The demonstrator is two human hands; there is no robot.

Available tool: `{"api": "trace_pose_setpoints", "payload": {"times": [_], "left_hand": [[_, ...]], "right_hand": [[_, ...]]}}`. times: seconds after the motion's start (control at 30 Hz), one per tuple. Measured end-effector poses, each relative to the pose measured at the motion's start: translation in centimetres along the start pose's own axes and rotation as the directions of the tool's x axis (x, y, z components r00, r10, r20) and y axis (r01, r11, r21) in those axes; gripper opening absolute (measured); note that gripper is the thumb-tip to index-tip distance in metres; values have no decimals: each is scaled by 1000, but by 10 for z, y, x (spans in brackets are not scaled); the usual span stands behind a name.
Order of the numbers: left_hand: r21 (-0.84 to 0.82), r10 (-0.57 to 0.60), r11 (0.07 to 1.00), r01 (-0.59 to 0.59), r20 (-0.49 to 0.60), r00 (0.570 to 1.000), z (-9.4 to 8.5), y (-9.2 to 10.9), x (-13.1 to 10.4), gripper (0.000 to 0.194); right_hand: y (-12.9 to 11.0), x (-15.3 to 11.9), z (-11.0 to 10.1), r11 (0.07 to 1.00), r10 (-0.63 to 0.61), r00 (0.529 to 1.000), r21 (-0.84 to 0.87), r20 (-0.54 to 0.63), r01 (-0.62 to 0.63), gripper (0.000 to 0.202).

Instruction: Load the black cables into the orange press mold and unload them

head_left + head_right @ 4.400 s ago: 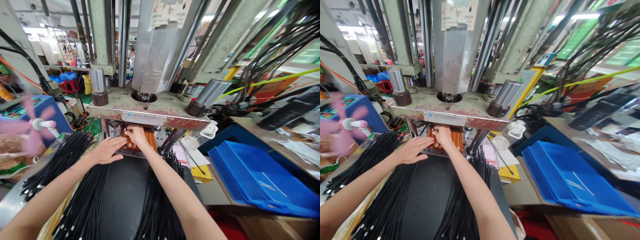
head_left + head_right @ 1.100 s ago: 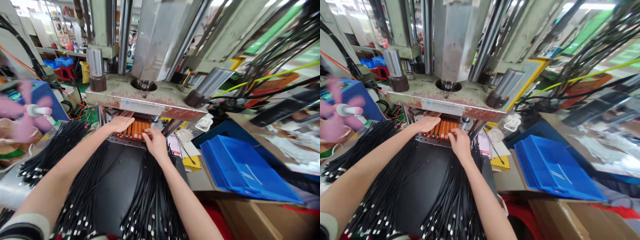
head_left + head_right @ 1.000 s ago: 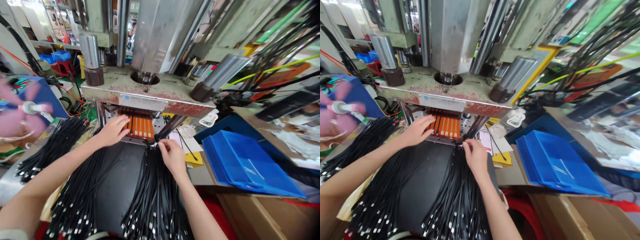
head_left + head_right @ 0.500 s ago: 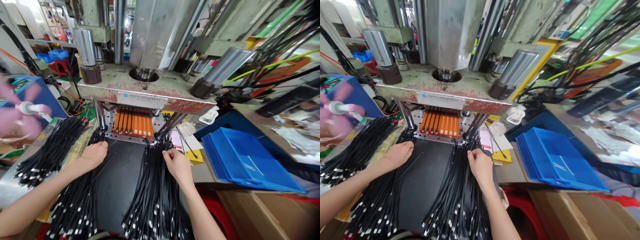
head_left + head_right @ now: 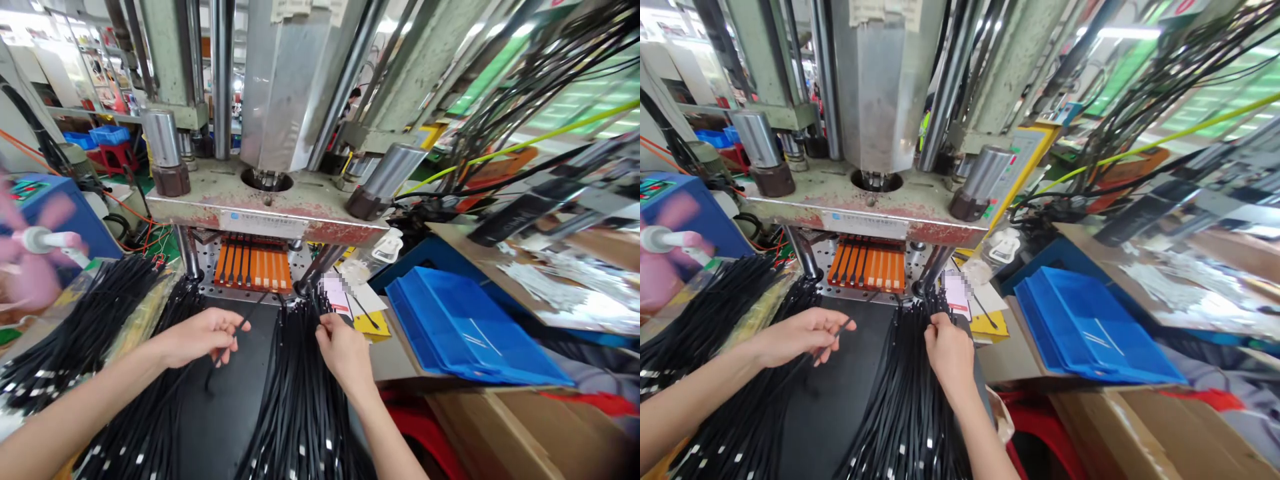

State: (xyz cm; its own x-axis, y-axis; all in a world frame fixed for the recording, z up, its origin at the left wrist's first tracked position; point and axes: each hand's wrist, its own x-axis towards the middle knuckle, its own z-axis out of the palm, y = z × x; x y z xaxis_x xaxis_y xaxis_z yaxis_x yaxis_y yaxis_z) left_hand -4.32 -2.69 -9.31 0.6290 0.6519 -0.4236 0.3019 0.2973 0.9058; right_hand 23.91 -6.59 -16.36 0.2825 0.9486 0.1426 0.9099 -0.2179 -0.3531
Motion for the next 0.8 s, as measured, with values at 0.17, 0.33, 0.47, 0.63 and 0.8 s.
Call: {"api": "trace_pose_setpoints", "payload": {"times": [0.17,0.33,0.47,0.63,0.8], "left_hand": [[32,134,991,-132,-108,985,21,-4,15,17],[526,672,703,-478,-273,688,27,10,24,45],[479,751,651,-589,-296,590,23,22,29,24],[323,710,704,-633,-279,647,18,27,34,26],[208,691,723,-659,-186,699,15,39,32,28]], "right_hand": [[-24,-12,-13,881,-223,969,403,-105,247,13],[-66,-15,-27,604,-370,925,734,-86,310,14],[-89,-13,-28,428,-360,921,851,-148,304,13],[-105,-9,-24,314,-298,934,903,-198,292,12],[-116,-3,-25,232,-263,943,935,-205,268,17]]}}
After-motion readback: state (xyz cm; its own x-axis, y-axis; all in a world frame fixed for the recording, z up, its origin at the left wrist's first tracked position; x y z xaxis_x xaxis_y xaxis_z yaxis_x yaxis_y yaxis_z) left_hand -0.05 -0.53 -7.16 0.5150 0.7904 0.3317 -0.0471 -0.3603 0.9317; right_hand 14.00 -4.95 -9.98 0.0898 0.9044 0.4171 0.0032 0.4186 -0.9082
